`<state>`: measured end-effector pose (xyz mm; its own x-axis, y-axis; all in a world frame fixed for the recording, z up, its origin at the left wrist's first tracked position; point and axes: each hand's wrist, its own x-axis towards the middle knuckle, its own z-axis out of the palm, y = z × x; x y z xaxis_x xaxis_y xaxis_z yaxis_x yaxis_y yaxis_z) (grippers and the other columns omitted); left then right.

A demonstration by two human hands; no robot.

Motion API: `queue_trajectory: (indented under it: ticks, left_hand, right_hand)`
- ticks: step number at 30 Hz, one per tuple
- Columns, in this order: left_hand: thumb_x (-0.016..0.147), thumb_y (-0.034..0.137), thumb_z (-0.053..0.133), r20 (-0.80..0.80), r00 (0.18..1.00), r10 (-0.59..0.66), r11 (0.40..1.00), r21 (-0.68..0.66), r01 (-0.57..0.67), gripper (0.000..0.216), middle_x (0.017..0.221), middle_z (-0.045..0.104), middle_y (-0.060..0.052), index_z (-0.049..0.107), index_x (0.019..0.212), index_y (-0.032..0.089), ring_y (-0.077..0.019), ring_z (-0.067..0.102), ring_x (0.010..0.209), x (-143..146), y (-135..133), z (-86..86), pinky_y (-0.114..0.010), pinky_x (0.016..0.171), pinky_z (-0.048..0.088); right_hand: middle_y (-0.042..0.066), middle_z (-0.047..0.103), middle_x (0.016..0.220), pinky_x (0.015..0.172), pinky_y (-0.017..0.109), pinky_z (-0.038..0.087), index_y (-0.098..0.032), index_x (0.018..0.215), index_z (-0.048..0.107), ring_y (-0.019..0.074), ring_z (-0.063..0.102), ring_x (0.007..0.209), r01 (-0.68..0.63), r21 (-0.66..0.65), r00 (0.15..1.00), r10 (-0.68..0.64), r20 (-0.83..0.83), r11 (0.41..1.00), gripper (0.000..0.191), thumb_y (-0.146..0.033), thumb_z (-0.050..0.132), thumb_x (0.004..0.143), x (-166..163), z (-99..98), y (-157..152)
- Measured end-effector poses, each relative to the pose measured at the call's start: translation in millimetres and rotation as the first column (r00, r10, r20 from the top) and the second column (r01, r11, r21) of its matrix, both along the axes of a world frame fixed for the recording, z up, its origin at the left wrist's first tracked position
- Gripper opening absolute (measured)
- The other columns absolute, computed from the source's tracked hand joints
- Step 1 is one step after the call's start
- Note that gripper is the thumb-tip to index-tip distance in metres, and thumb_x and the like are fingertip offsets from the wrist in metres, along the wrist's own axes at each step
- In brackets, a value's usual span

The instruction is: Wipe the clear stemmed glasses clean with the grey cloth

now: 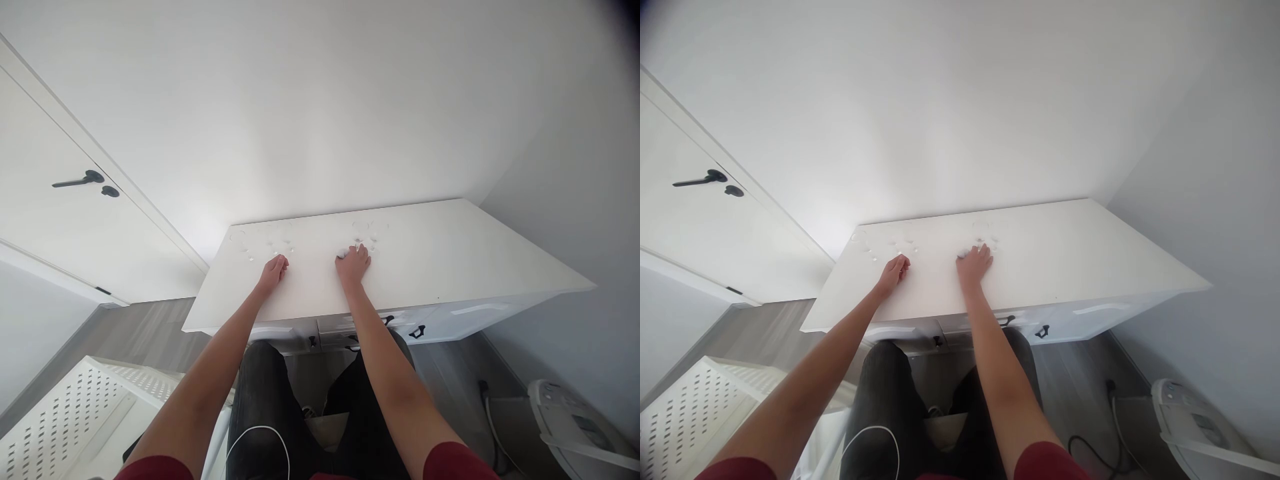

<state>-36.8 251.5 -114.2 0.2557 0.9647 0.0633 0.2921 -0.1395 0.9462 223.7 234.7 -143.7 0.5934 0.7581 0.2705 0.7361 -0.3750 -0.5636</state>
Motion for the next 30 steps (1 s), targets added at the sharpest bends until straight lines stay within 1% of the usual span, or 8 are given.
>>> queue_trajectory:
  ticks: [2, 6, 8, 13, 16, 19, 24, 30]
  left_hand:
    - [0.099, 0.064, 0.042, -0.001, 1.0, 0.001, 1.0, -0.001, -0.001, 0.049, 0.071, 0.052, 0.001, 0.058, 0.084, 0.021, -0.0101, 0.042, 0.052, -0.1, 0.2, -0.5, -0.024, 0.046, 0.033]
    - [0.099, 0.064, 0.043, -0.004, 1.0, 0.005, 1.0, -0.007, -0.005, 0.049, 0.065, 0.049, 0.002, 0.057, 0.08, 0.021, -0.0106, 0.042, 0.051, -0.4, 0.9, -1.7, -0.024, 0.046, 0.032]
    - [0.099, 0.062, 0.043, -0.007, 1.0, 0.007, 1.0, -0.009, -0.007, 0.048, 0.064, 0.048, 0.002, 0.057, 0.079, 0.021, -0.0109, 0.041, 0.051, -0.4, 1.3, -1.8, -0.024, 0.046, 0.032]
    - [0.099, 0.06, 0.044, -0.006, 1.0, 0.01, 1.0, -0.005, -0.01, 0.047, 0.063, 0.046, 0.002, 0.056, 0.077, 0.021, -0.011, 0.041, 0.051, 0.6, 1.1, -1.1, -0.024, 0.046, 0.032]
    - [0.099, 0.06, 0.044, -0.008, 1.0, 0.006, 1.0, 0.0, -0.006, 0.046, 0.062, 0.046, 0.002, 0.055, 0.077, 0.021, -0.0113, 0.041, 0.051, 0.9, 0.5, -0.6, -0.025, 0.047, 0.032]
    - [0.1, 0.059, 0.043, -0.011, 1.0, 0.003, 1.0, 0.005, -0.003, 0.047, 0.06, 0.044, 0.003, 0.055, 0.076, 0.021, -0.0114, 0.041, 0.05, 0.7, 0.1, -0.3, -0.025, 0.049, 0.033]
    - [0.1, 0.06, 0.044, -0.014, 1.0, 0.004, 1.0, 0.015, -0.003, 0.047, 0.06, 0.045, 0.003, 0.055, 0.076, 0.021, -0.0116, 0.041, 0.05, 0.0, 0.5, -0.4, -0.026, 0.049, 0.034]
    - [0.1, 0.06, 0.042, -0.025, 1.0, -0.003, 1.0, 0.018, 0.004, 0.048, 0.058, 0.044, 0.003, 0.056, 0.076, 0.021, -0.0125, 0.041, 0.051, -0.9, 0.2, -1.2, -0.026, 0.05, 0.034]
  right_hand:
    - [0.026, 0.043, 0.155, 0.116, 0.053, 0.024, -0.012, 0.13, 0.063, 0.0368, 0.035, 0.144, 0.006, 0.004, 1.0, -0.006, 0.015, 1.0, 0.047, -0.024, 0.055, 0.086, -1.8, 1.5, -2.7]
    - [0.026, 0.037, 0.154, 0.113, 0.055, 0.024, -0.018, 0.14, 0.058, 0.0396, 0.039, 0.139, 0.027, 0.005, 0.999, -0.027, 0.026, 1.0, 0.054, -0.024, 0.059, 0.086, -7.3, 3.5, -9.3]
    - [0.028, 0.036, 0.154, 0.113, 0.056, 0.024, -0.017, 0.142, 0.055, 0.0411, 0.038, 0.14, 0.019, -0.022, 0.999, -0.018, 0.035, 1.0, 0.057, -0.024, 0.06, 0.086, -10.7, 3.5, -14.4]
    - [0.032, 0.03, 0.158, 0.117, 0.057, 0.02, -0.015, 0.149, 0.047, 0.0446, 0.028, 0.15, -0.031, -0.09, 0.996, 0.039, 0.082, 0.995, 0.065, -0.026, 0.063, 0.087, -18.6, 2.3, -29.4]
    - [0.033, 0.026, 0.162, 0.118, 0.058, 0.02, -0.014, 0.149, 0.046, 0.0452, 0.027, 0.152, -0.066, -0.124, 0.994, 0.076, 0.082, 0.99, 0.064, -0.027, 0.06, 0.088, -20.8, 3.7, -32.4]
    - [0.034, 0.027, 0.162, 0.119, 0.058, 0.019, -0.012, 0.146, 0.048, 0.0461, 0.027, 0.153, -0.068, -0.147, 0.994, 0.079, 0.07, 0.987, 0.061, -0.027, 0.061, 0.089, -21.0, 6.0, -30.3]
    - [0.034, 0.029, 0.162, 0.119, 0.059, 0.019, -0.012, 0.145, 0.049, 0.0455, 0.026, 0.153, -0.057, -0.139, 0.997, 0.064, 0.051, 0.989, 0.059, -0.027, 0.06, 0.089, -19.1, 5.9, -26.1]
    - [0.031, 0.034, 0.16, 0.119, 0.059, 0.019, -0.014, 0.14, 0.054, 0.0429, 0.026, 0.154, -0.05, -0.132, 0.998, 0.053, 0.019, 0.99, 0.053, -0.028, 0.059, 0.089, -14.7, 4.3, -19.8]
